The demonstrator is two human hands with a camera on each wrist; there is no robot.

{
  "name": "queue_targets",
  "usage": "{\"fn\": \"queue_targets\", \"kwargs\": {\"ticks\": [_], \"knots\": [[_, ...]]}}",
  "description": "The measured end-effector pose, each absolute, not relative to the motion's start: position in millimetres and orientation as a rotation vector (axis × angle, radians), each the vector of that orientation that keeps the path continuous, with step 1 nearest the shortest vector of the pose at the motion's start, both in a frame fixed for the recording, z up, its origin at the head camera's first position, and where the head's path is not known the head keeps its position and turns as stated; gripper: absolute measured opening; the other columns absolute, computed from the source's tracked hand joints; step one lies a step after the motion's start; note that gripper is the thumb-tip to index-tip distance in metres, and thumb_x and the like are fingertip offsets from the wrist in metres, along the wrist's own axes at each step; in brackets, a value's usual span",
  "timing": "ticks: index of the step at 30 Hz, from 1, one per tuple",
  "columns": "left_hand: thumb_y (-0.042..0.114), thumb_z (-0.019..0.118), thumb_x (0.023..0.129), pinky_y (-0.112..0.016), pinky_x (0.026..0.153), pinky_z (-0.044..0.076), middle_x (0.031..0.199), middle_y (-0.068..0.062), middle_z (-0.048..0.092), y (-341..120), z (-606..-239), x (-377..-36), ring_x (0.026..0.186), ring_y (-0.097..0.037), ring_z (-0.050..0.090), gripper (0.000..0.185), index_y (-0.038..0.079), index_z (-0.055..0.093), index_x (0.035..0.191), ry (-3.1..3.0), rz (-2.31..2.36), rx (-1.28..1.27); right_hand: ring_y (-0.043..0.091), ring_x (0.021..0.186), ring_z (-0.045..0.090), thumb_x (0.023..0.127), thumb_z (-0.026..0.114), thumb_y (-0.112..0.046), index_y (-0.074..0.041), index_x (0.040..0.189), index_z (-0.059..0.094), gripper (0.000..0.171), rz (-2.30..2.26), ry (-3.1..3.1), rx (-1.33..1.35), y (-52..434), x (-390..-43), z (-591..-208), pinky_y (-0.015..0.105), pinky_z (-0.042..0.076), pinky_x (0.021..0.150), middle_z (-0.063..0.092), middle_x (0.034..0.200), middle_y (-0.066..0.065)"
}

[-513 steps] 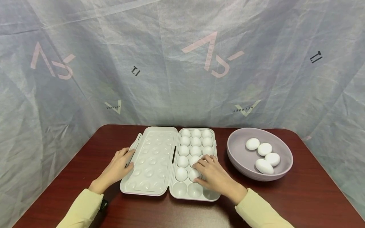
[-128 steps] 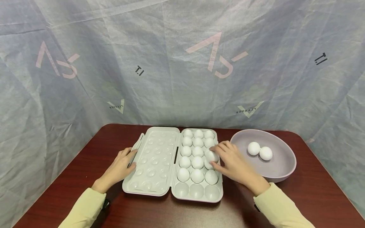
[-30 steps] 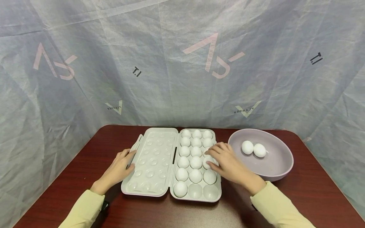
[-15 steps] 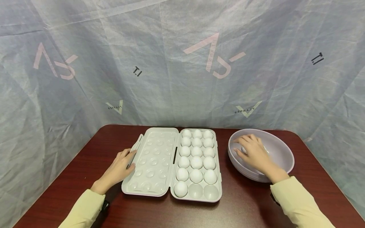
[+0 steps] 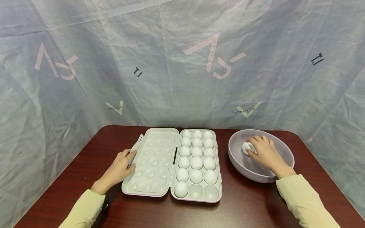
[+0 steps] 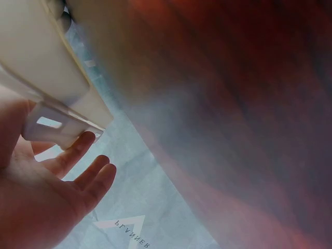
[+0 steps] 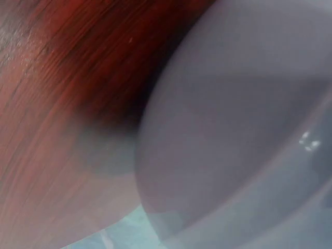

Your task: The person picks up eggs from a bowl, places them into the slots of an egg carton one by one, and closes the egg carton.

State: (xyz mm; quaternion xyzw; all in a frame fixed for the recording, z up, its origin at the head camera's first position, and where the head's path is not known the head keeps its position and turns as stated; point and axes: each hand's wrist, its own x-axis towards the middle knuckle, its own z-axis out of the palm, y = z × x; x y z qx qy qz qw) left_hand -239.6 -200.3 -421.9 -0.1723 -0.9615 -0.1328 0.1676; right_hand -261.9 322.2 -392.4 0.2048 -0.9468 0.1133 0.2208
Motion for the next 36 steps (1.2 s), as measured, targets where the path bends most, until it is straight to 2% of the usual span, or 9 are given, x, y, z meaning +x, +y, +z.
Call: {"fn": "queue_targets", "kwargs": {"ticks": [11, 19, 31, 36], "knots": [[0.008, 0.062, 0.080, -0.051, 0.087, 0.041, 0.120, -0.022, 0.050, -200.3, -421.1, -239.1, 0.111, -0.042, 0.045, 0.047, -0.004, 0.053, 0.124, -2.743, -0.378, -0.488, 0.040, 0.099, 0.045, 0.076, 0.068, -0.016, -0.004, 0.108, 0.060, 0.036, 0.261, -2.711, 0.513, 329.7, -271.6, -399.1, 0.053, 0.032, 0.068, 0.058, 0.107, 0.018], [0.009, 0.062, 0.080, -0.052, 0.087, 0.041, 0.120, -0.022, 0.050, -201.2, -422.2, -239.9, 0.111, -0.042, 0.045, 0.047, -0.003, 0.053, 0.125, -2.742, -0.375, -0.492, 0.041, 0.100, 0.044, 0.081, 0.063, -0.020, -0.002, 0.119, 0.056, 0.042, 0.230, -2.793, 0.471, 329.3, -276.5, -402.6, 0.054, 0.032, 0.070, 0.056, 0.114, 0.022], [0.008, 0.062, 0.080, -0.051, 0.087, 0.041, 0.120, -0.021, 0.050, -199.9, -420.9, -240.7, 0.110, -0.041, 0.046, 0.046, -0.003, 0.053, 0.124, -2.735, -0.370, -0.493, 0.042, 0.096, 0.045, 0.080, 0.064, -0.027, 0.001, 0.116, 0.055, 0.046, 0.270, -2.841, 0.428, 326.2, -278.4, -402.6, 0.054, 0.030, 0.071, 0.057, 0.113, 0.027], [0.008, 0.061, 0.080, -0.051, 0.087, 0.041, 0.120, -0.021, 0.050, -199.6, -420.4, -240.5, 0.111, -0.042, 0.046, 0.047, -0.003, 0.053, 0.124, -2.741, -0.375, -0.487, 0.040, 0.092, 0.046, 0.080, 0.065, -0.028, 0.000, 0.111, 0.054, 0.043, 0.314, -2.860, 0.416, 325.7, -278.6, -401.4, 0.053, 0.029, 0.071, 0.059, 0.108, 0.025]]}}
